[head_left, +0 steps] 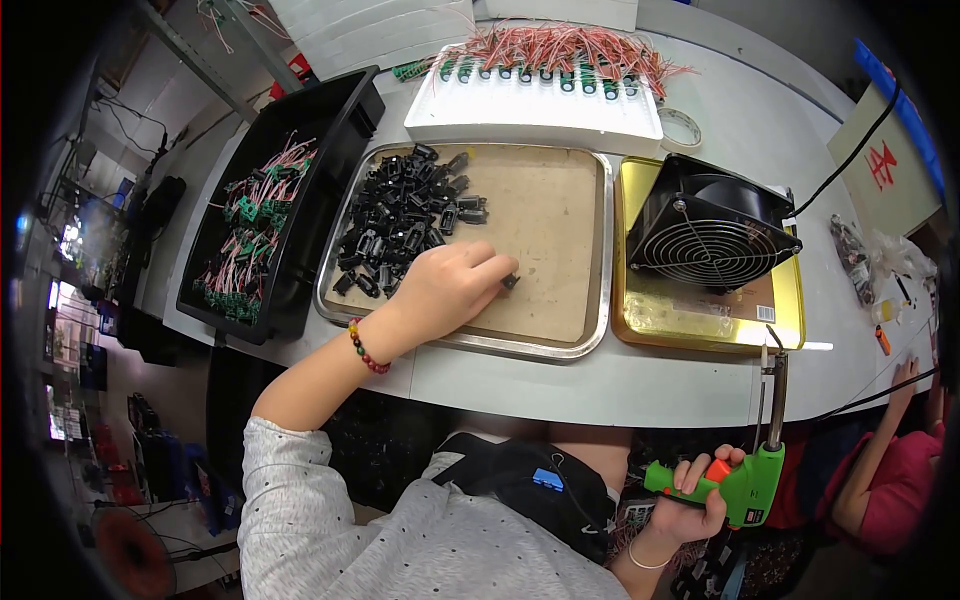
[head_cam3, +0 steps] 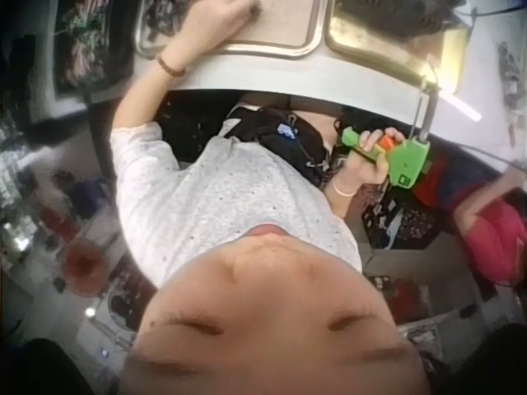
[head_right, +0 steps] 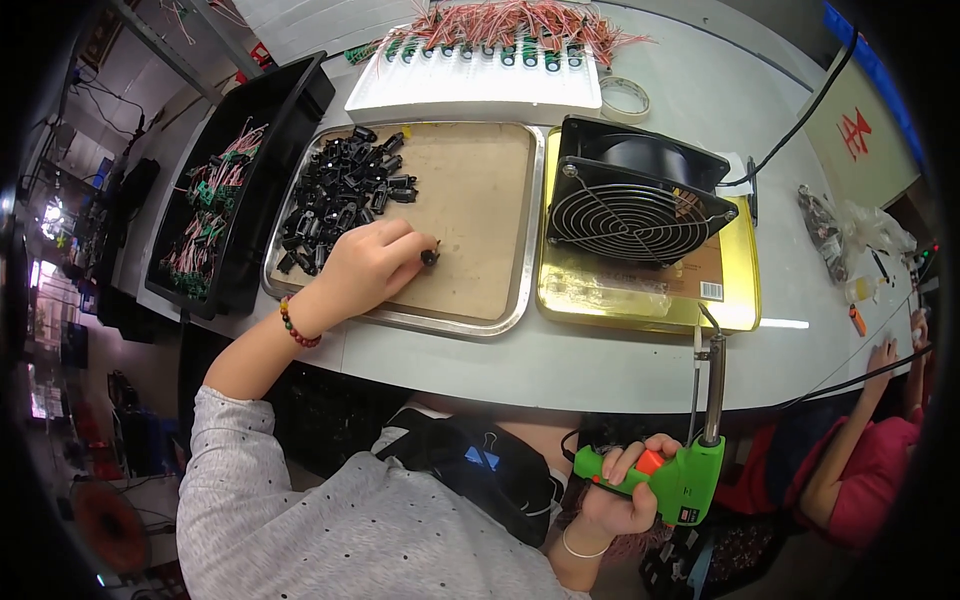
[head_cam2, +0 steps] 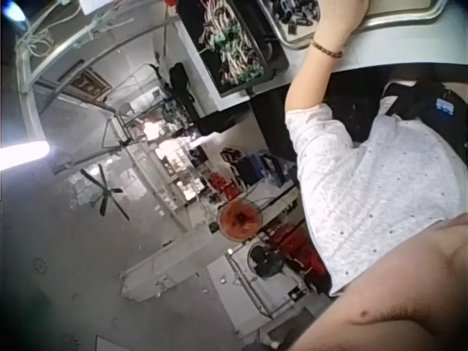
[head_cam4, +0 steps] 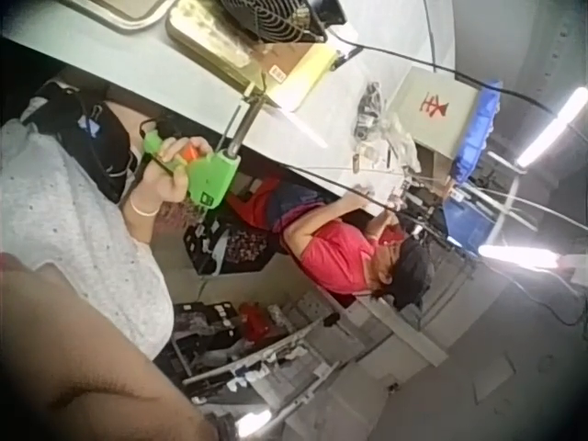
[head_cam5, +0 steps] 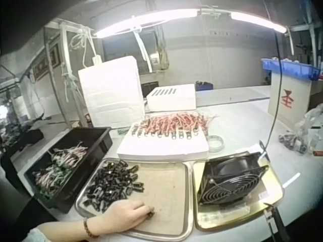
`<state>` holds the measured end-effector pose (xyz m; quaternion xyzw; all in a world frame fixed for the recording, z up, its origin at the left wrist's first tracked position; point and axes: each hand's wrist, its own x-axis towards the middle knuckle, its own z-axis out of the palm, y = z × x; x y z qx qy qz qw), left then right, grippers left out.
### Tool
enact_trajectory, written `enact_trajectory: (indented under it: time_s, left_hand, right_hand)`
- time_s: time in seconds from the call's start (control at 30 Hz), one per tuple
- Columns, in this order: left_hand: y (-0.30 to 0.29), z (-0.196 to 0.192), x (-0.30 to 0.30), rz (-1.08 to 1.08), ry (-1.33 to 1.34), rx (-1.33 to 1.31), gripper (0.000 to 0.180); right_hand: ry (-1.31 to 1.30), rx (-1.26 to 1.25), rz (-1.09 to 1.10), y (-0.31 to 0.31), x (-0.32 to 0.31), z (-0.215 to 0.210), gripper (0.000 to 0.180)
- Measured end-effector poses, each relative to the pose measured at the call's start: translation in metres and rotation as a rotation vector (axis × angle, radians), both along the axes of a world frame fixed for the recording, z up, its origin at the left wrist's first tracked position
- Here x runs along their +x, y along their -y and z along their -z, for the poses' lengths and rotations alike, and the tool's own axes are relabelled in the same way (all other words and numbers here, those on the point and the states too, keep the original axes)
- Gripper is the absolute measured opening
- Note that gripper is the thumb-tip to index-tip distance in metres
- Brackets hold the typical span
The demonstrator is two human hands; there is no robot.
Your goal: The person solders wires to small green circuit boards using a soldering iron.
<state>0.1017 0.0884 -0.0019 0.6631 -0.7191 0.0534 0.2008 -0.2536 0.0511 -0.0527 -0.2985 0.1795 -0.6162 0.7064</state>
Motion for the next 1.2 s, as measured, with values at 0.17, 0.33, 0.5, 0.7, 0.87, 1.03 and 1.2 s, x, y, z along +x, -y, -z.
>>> enact_trajectory:
  time_s: [0.17, 0.33, 0.5, 0.7, 0.87, 1.03, 1.2]
  left_hand:
    - [0.003, 0.004, 0.003, 0.018, -0.006, -0.006, 0.018]
    - [-0.002, -0.008, -0.004, -0.142, -0.069, -0.058, 0.013]
    - [-0.001, -0.004, -0.007, -0.145, -0.069, -0.018, 0.013]
    - [0.023, -0.032, -0.041, -0.088, -0.364, -0.026, 0.01]
    - [0.061, -0.037, -0.08, 0.193, -0.337, -0.163, 0.011]
    - [0.075, -0.028, -0.087, 0.228, -0.375, -0.138, 0.01]
    - [0.078, -0.022, -0.088, 0.256, -0.311, -0.146, 0.009]
  right_hand:
    - [-0.014, 0.002, 0.008, 0.0, -0.002, 0.0, 0.05]
    - [-0.015, -0.034, -0.022, 0.001, -0.002, 0.0, 0.049]
    - [0.0, -0.036, -0.012, 0.001, -0.001, -0.002, 0.05]
    - [0.01, -0.067, -0.031, 0.003, 0.0, 0.002, 0.05]
    - [0.018, -0.089, -0.037, 0.002, -0.004, 0.002, 0.049]
    - [0.015, -0.096, -0.015, 0.0, -0.013, 0.005, 0.049]
    - [-0.001, -0.072, 0.001, 0.001, -0.019, 0.007, 0.049]
